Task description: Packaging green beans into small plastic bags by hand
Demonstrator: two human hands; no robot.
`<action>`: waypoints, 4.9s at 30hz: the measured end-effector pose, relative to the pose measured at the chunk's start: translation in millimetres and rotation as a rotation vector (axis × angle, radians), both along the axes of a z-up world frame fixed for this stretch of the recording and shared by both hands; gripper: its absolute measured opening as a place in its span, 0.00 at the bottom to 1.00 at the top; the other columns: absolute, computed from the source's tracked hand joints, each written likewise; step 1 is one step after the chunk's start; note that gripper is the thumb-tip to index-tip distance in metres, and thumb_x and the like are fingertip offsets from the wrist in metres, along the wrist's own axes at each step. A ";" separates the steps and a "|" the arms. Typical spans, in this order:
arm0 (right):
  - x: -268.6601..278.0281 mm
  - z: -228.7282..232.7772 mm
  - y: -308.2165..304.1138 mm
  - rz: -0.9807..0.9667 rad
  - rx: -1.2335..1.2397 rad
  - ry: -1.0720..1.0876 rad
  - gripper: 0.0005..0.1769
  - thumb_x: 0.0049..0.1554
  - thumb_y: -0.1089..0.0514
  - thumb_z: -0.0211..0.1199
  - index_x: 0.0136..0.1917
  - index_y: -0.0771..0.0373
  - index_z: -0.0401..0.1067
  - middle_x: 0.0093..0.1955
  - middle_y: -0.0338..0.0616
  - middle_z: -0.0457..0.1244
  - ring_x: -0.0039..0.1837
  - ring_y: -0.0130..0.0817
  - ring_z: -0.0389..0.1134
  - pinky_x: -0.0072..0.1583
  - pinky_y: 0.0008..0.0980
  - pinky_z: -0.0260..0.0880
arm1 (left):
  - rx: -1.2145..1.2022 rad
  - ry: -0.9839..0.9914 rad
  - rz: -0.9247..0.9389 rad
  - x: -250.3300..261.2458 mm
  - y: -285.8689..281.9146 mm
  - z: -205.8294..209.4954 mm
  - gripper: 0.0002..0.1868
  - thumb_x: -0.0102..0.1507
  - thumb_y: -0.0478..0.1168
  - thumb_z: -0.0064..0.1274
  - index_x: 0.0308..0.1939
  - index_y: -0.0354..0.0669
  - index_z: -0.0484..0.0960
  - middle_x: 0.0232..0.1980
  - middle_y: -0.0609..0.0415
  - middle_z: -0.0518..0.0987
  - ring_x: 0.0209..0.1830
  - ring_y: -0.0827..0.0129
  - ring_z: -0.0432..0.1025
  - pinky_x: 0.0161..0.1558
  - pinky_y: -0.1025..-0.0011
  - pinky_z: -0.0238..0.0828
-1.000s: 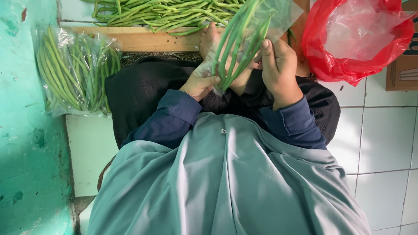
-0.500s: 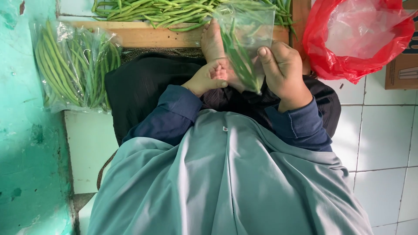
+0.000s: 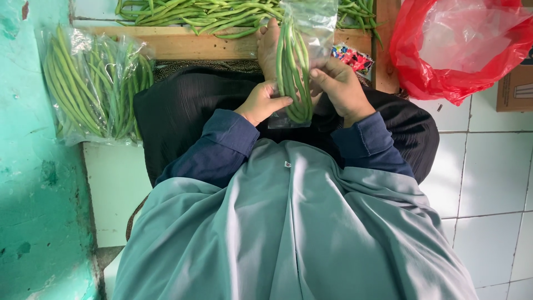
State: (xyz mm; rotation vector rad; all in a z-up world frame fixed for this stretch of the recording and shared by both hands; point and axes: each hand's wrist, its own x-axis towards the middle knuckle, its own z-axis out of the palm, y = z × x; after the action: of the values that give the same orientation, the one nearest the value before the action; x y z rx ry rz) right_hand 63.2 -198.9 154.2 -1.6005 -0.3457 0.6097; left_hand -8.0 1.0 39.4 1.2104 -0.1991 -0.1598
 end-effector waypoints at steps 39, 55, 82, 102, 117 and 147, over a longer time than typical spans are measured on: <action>84.5 -123.8 -11.3 -0.372 -0.260 -0.192 0.08 0.62 0.64 0.65 0.55 0.62 0.79 0.38 0.47 0.68 0.39 0.29 0.71 0.38 0.25 0.73 | 0.287 0.029 1.044 106.3 120.0 -33.5 0.11 0.71 0.31 0.54 0.57 0.39 0.73 0.53 0.47 0.80 0.52 0.64 0.76 0.58 0.54 0.75; 228.3 -123.1 71.1 -0.248 -0.374 -0.656 0.06 0.63 0.66 0.63 0.53 0.67 0.79 0.49 0.52 0.68 0.51 0.41 0.70 0.51 0.37 0.73 | -0.128 0.344 1.366 139.4 134.1 -37.2 0.29 0.60 0.43 0.66 0.23 0.51 0.54 0.25 0.62 0.68 0.33 0.80 0.68 0.36 0.74 0.58; 235.4 -105.4 93.3 -0.270 -0.498 -0.997 0.06 0.60 0.68 0.69 0.48 0.68 0.72 0.47 0.50 0.65 0.48 0.42 0.66 0.48 0.39 0.72 | -0.396 0.428 1.280 160.4 128.3 -21.9 0.24 0.54 0.47 0.70 0.32 0.51 0.64 0.35 0.61 0.76 0.40 0.73 0.71 0.40 0.66 0.62; 55.4 -17.1 -20.1 -0.613 0.613 -0.301 0.09 0.62 0.75 0.62 0.57 0.78 0.69 0.41 0.56 0.64 0.40 0.39 0.71 0.47 0.38 0.81 | 0.028 -0.019 0.654 29.3 61.5 45.7 0.15 0.71 0.44 0.56 0.59 0.42 0.79 0.52 0.54 0.83 0.52 0.70 0.76 0.56 0.60 0.75; -54.7 159.8 -63.9 -0.667 0.721 -1.213 0.17 0.72 0.47 0.43 0.59 0.59 0.66 0.42 0.48 0.49 0.39 0.42 0.46 0.38 0.45 0.56 | 0.472 -0.080 0.215 -18.1 44.5 95.8 0.10 0.67 0.44 0.51 0.46 0.44 0.83 0.46 0.57 0.83 0.47 0.71 0.76 0.50 0.70 0.73; -68.0 183.5 -32.2 -0.198 -0.026 -1.196 0.20 0.71 0.56 0.53 0.53 0.81 0.70 0.46 0.66 0.67 0.48 0.56 0.69 0.56 0.49 0.67 | 0.522 -0.433 0.216 -32.3 31.8 113.0 0.18 0.73 0.53 0.46 0.53 0.45 0.82 0.49 0.53 0.80 0.52 0.63 0.75 0.55 0.64 0.71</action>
State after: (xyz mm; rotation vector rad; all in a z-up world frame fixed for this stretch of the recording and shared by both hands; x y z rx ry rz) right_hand -4.8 -231.1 337.7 -1.8462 -1.0269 -0.5732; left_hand -40.3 32.8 152.5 1.7700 -0.4190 0.2595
